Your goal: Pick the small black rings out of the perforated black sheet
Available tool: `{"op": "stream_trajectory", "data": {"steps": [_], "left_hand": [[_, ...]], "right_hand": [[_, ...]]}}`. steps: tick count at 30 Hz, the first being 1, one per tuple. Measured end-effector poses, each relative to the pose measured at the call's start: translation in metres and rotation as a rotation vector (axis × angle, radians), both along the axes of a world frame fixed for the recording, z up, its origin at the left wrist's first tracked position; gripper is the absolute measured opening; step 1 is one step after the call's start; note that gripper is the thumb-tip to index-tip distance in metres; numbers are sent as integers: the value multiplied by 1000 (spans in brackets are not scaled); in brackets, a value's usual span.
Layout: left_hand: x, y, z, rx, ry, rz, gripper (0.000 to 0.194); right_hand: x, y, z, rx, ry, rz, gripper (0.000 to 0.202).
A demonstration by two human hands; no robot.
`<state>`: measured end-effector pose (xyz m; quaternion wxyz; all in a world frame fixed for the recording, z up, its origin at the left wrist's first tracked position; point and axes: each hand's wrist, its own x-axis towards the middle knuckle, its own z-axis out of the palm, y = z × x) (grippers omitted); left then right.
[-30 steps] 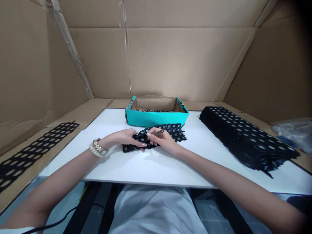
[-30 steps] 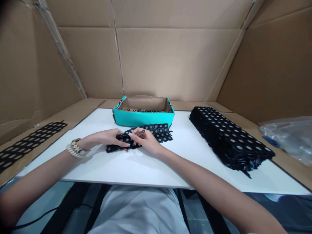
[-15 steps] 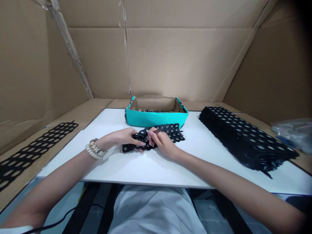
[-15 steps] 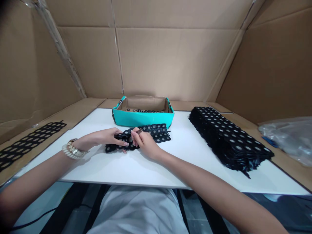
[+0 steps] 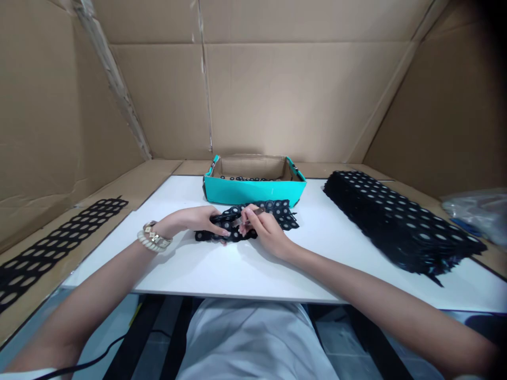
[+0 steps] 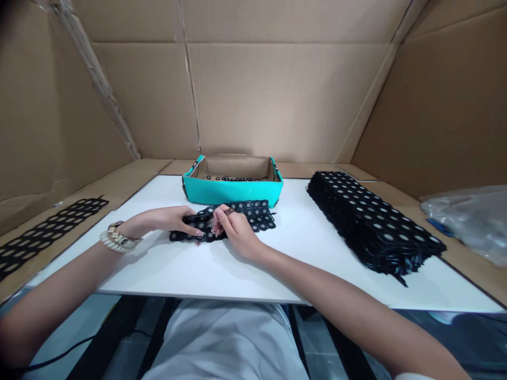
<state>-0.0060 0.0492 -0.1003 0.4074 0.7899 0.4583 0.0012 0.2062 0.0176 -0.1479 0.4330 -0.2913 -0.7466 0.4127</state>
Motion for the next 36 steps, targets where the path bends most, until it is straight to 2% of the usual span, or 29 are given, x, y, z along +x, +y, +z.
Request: {"op": "stream_trajectory", "data": {"steps": [2,4,6,9,12,28,30,33,36], "left_hand": [[-1,1,-1,-56,-5,-18,46],[-1,2,-3,-24,12,-19,46],[-2,3,-3,34,49,-10,45],[-2,4,-4,59,65,-48,44],[-3,5,-5,69,59,-78,47],[-3,4,-6,59,38,-77,47],[-1,-1,-2,135,-20,-28,52],[4,-12,5,231,-102,92,70],[9,-22,13,114,-152,118,61]], "right_hand": [[0,2,-3,-152,155,10,40],[0,3,-4,-271,279,4,39],[0,2,-4,-304,309,11,40],[-1,-5,0,-206,192,15,41],[-4,-13,0,-122,80,-39,41],[-3,-14,-3,-83,-24,-40,42],[-3,-14,-2,-49,-56,-43,42],[-2,-14,-1,3,-86,-54,41],[-2,-15,1,63,-124,-72,40]]}}
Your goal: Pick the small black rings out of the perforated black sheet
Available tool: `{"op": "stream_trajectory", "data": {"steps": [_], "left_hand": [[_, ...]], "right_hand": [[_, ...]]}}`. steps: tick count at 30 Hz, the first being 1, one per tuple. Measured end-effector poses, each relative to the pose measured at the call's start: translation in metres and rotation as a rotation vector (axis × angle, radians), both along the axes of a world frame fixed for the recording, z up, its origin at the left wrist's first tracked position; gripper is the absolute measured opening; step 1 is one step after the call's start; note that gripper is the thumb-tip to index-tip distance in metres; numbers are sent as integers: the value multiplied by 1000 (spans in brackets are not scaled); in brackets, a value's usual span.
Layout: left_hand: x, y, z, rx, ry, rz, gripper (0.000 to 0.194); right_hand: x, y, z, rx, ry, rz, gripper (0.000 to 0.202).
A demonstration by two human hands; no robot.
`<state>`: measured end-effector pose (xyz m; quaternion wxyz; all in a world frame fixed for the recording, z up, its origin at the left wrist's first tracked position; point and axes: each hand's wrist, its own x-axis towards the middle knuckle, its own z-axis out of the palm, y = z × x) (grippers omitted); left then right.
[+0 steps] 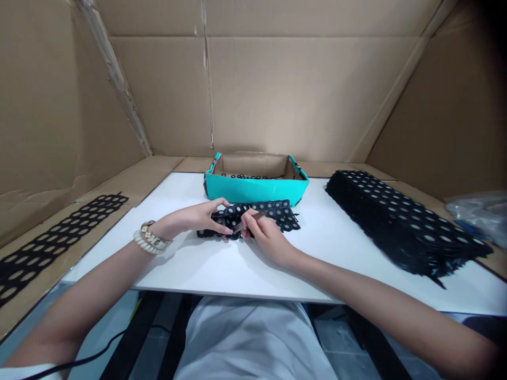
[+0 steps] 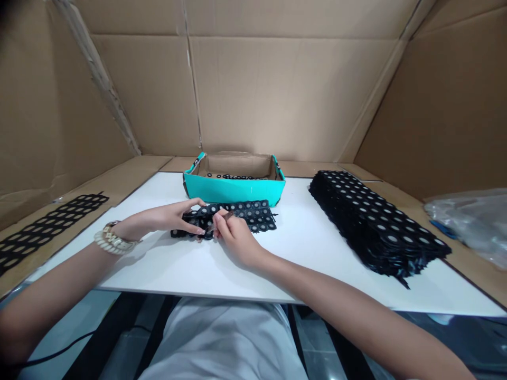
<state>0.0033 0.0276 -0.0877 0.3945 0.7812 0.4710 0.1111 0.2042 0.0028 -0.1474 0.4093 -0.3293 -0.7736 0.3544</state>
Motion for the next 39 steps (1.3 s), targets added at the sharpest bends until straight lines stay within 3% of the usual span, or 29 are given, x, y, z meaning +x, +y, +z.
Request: {"op": "stream_trajectory", "data": {"steps": [3,8,13,18,21,24,30,39], "left_hand": [[1,-3,1,-55,-24,7,53],[-4,6,-10,-174,-65,-55,60],[-8,15,-15,-111,65,-56,57],[-9,20,-17,-137,38,-242,39],[-7,19,-15,-168,-37,-270,36],[-4,11,-11,-225,-147,-225,37],[0,-2,-4,-263,-239,84,54],[12,-17,9,-264,-258,129,41]], "right_hand": [[0,-2,1,57,-77,-2,37],[0,-4,1,79,-150,11,33],[0,-3,0,69,-150,15,36],[1,-3,-1,57,-117,30,37],[1,-3,0,53,-108,32,36],[1,-3,2,83,-152,25,35],[1,-2,3,145,-197,0,35],[-3,-2,6,157,-181,-15,33]]}}
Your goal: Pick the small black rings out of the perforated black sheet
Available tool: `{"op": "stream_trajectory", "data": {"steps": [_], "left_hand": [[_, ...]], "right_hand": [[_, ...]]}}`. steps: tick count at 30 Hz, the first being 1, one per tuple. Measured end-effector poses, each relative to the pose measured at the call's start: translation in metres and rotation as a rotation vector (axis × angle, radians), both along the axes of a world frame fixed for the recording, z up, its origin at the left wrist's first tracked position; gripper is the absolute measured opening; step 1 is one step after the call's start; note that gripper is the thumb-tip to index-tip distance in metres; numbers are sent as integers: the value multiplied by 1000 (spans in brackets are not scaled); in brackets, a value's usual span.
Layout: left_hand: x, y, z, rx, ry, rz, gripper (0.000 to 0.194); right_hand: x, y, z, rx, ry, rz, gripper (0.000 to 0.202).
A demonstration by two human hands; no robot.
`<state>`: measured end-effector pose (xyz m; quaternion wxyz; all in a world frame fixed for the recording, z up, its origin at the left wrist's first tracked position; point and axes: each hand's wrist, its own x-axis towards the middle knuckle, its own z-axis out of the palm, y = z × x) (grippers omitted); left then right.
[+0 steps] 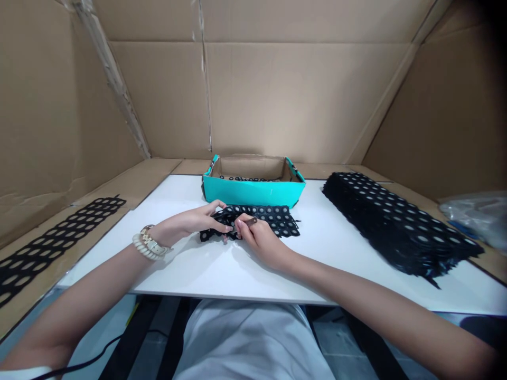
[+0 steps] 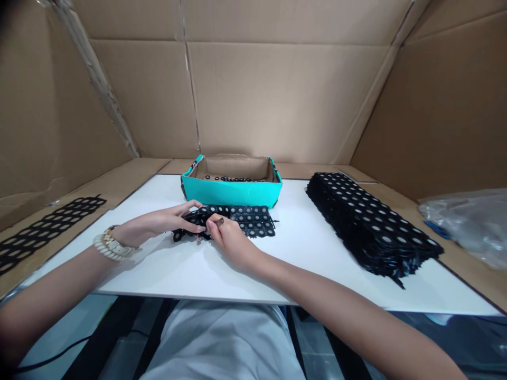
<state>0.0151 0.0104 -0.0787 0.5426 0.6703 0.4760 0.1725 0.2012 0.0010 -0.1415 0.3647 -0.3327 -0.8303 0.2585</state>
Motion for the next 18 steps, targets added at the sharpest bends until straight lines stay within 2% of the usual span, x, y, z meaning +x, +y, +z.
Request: {"op": "stream_trajectory", "data": {"steps": [5,9,11,15,18], "left_hand": [[-5,6,-1,32,48,-72,41],[-20,22,-8,150,207,-178,55],[-26,30,-12,215,324,-189,64],[-29,36,-15,297,425,-199,57],[-27,37,-11,498,467,-154,55]], "right_hand": [[-2,2,-1,1,-23,-23,31],[0,2,-3,22,-33,-4,29],[0,2,-4,24,-28,-10,29],[0,0,-2,1,-42,-7,27],[0,-2,-1,11,-49,12,28]]}}
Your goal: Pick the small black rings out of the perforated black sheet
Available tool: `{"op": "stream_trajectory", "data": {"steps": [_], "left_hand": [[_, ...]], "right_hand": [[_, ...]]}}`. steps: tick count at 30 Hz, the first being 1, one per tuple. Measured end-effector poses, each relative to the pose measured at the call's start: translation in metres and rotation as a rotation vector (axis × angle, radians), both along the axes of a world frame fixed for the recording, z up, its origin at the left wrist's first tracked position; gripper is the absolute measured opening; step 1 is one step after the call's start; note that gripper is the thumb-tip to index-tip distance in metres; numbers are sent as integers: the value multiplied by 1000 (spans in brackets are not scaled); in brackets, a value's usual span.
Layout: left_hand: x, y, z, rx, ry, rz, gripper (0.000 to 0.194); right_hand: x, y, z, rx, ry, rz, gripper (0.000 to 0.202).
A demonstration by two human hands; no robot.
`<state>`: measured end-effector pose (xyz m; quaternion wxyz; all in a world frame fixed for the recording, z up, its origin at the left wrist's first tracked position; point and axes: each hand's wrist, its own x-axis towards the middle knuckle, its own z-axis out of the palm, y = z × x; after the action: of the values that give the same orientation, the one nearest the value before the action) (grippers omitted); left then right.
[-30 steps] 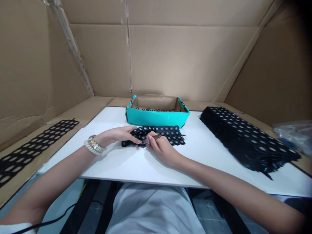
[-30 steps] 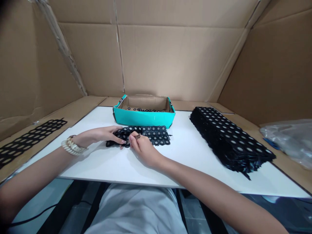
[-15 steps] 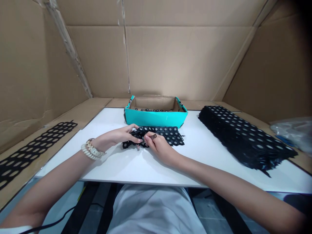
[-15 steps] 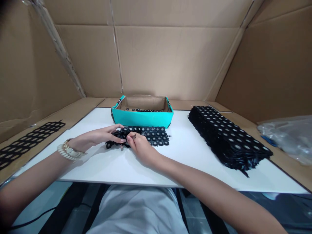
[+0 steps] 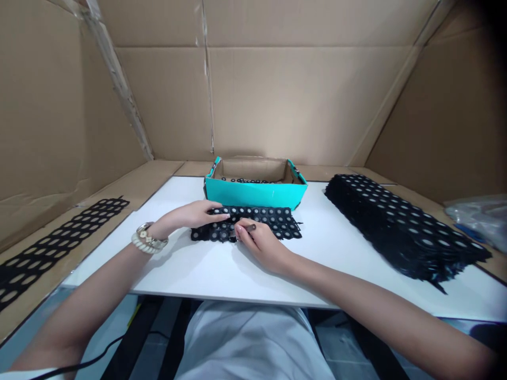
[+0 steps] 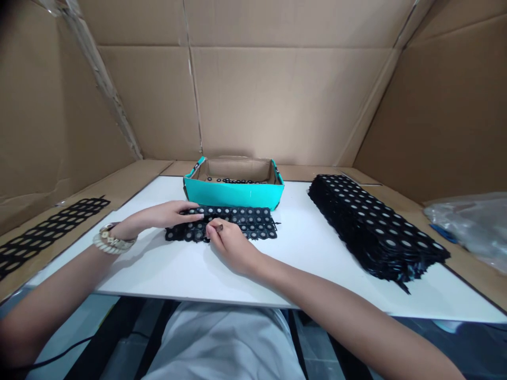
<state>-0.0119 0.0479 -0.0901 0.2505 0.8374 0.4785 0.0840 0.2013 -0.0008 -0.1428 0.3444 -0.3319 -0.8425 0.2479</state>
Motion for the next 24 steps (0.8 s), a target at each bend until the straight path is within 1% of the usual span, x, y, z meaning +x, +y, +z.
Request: {"op": "stream_trajectory", "data": {"steps": [2,4,7,8,10,13,16,21,23,24], "left_hand": [[1,2,2,107,-34,-52,52],[3,4,2,158,-86,-73,50],[7,9,-8,250,-107,-11,49],[9,10,-13,304,-86,-8,48],[12,13,-22,425,-8,-47,42],[17,16,-31,568,123,-115,32],[18,16,-34,637,192,-126,31],[18,14,-36,760,242,-122,32],[21,13,-38,755,229,-105,35],[22,13,-39,712,199,-83,37]], "right_hand": [[0,-1,0,-3,5,5,28],[-1,-2,0,-2,10,10,29],[0,-3,1,3,19,28,30],[0,-4,2,4,25,34,31],[1,-5,3,42,52,25,33],[5,-4,6,189,113,-44,36],[10,0,8,283,164,-113,36],[17,10,9,293,114,-188,35],[19,15,8,269,98,-224,36],[20,18,8,248,104,-238,36]]}}
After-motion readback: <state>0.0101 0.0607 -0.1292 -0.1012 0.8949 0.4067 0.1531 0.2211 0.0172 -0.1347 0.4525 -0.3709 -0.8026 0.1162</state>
